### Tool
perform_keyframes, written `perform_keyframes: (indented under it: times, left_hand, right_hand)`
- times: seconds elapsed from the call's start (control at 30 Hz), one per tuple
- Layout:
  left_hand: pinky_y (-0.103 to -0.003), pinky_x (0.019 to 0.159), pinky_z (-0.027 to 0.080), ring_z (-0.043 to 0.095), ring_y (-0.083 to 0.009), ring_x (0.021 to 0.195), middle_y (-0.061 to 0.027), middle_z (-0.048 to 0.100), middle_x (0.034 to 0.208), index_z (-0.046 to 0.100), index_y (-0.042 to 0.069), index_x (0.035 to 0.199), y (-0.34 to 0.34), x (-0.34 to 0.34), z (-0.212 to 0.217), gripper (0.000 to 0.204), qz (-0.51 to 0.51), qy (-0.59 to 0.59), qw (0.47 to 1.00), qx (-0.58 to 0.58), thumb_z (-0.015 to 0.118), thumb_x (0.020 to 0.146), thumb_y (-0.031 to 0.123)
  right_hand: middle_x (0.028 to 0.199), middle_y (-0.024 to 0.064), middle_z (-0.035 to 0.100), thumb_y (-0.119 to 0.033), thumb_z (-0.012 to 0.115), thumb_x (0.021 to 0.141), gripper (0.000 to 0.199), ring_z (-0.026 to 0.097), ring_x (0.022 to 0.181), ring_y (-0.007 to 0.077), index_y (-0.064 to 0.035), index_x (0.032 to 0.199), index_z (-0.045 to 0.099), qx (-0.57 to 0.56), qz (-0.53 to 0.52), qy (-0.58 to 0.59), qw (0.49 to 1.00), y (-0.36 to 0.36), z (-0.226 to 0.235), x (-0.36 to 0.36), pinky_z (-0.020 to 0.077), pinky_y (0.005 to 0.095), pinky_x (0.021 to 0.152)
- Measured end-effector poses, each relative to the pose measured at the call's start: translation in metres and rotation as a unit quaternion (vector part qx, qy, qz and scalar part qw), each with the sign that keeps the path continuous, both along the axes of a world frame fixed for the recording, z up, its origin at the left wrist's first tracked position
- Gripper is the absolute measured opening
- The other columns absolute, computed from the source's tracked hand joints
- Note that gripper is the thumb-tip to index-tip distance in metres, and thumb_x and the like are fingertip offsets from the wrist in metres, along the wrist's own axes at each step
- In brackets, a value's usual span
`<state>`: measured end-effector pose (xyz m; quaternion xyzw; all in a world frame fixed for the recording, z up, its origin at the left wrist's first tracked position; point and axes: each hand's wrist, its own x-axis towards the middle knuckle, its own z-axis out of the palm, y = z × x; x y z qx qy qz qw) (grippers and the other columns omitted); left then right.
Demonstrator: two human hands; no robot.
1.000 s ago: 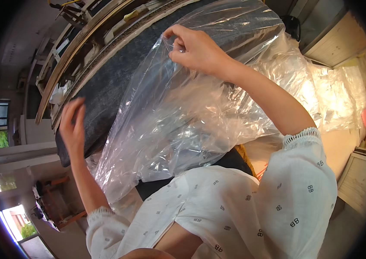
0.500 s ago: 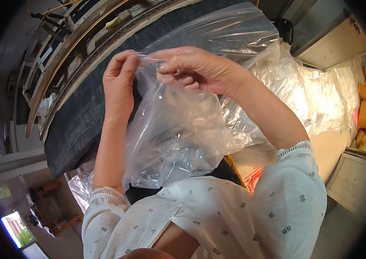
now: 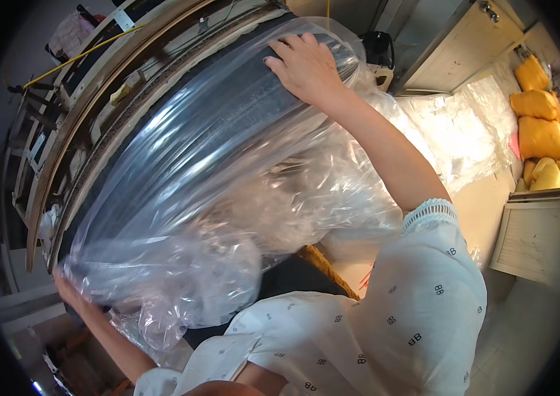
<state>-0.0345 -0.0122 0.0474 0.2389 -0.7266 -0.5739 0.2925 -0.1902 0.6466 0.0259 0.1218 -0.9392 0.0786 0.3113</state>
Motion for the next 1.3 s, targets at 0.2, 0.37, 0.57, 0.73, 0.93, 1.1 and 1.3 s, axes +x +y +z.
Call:
perform_keyframes:
  times: [0.2,0.37,0.57,0.73,0.93,1.1,1.3]
  left_hand:
    - [-0.034,0.064,0.051,0.06,-0.0221,0.075,-0.0155,0.063,0.094,0.059,-0.004,0.096,-0.223,0.108,-0.03,0.033,0.208,-0.16,0.923,-0.28,0.054,0.084,0.027]
    - [-0.038,0.071,0.045,0.058,-0.0271,0.08,-0.0178,0.061,0.092,0.058,-0.003,0.091,-0.268,0.127,-0.045,0.031,0.185,-0.227,0.868,-0.402,0.05,0.084,0.026]
    - [-0.04,0.078,0.042,0.055,-0.0336,0.087,-0.0226,0.057,0.095,0.055,-0.002,0.096,-0.314,0.111,-0.062,0.03,0.229,-0.301,0.844,-0.38,0.044,0.088,0.025]
    - [-0.043,0.076,0.043,0.056,-0.0377,0.089,-0.0234,0.058,0.098,0.055,-0.001,0.101,-0.343,0.084,-0.064,0.031,0.232,-0.362,0.781,-0.454,0.041,0.089,0.025]
    - [-0.047,0.076,0.043,0.055,-0.0417,0.091,-0.0253,0.058,0.099,0.052,-0.002,0.105,-0.303,0.064,-0.074,0.035,0.264,-0.356,0.774,-0.452,0.037,0.09,0.026]
    - [-0.047,0.076,0.044,0.055,-0.0424,0.092,-0.026,0.057,0.101,0.051,-0.001,0.103,-0.318,0.07,-0.063,0.035,0.22,-0.381,0.732,-0.519,0.039,0.089,0.029]
    - [-0.044,0.078,0.044,0.054,-0.0362,0.093,-0.0189,0.055,0.098,0.053,0.003,0.095,-0.37,0.062,-0.102,0.027,0.236,-0.357,0.715,-0.552,0.042,0.088,0.026]
  right_hand:
    - [0.084,0.0074,0.061,-0.032,0.051,0.085,0.029,0.059,0.076,0.0298,-0.0131,0.106,0.061,0.006,-0.046,-0.038,0.998,0.033,0.008,-0.015,0.0478,0.0407,0.066]
    - [0.098,0.0093,0.058,-0.028,0.059,0.08,0.028,0.056,0.096,0.0288,-0.012,0.104,0.061,0.025,-0.074,0.067,0.995,0.052,0.032,-0.05,0.0468,0.0391,0.077]
    - [0.088,0.0108,0.06,-0.022,0.058,0.077,0.02,0.057,0.088,0.0311,-0.0085,0.091,0.061,-0.022,-0.013,-0.093,0.995,0.083,0.014,-0.084,0.0458,0.0397,0.076]
    - [0.086,0.0121,0.06,-0.021,0.056,0.078,0.016,0.057,0.083,0.0339,-0.0093,0.087,0.06,-0.06,-0.075,0.075,0.993,0.077,0.045,-0.106,0.0461,0.0408,0.073]
    - [0.095,0.0139,0.059,-0.026,0.057,0.08,0.024,0.056,0.09,0.0345,-0.008,0.096,0.059,-0.061,-0.066,-0.042,0.995,0.031,0.055,-0.074,0.045,0.0396,0.078]
    - [0.129,0.0202,0.043,-0.043,0.059,0.082,0.066,0.041,0.12,0.0307,-0.0019,0.129,0.039,-0.093,0.033,-0.249,0.963,0.071,0.006,-0.075,0.0342,0.0338,0.098]
    - [0.117,0.0231,0.053,-0.063,0.044,0.079,0.072,0.05,0.111,0.0344,-0.0136,0.131,0.042,-0.155,-0.082,-0.229,0.958,0.06,0.006,-0.08,0.0387,0.037,0.093]
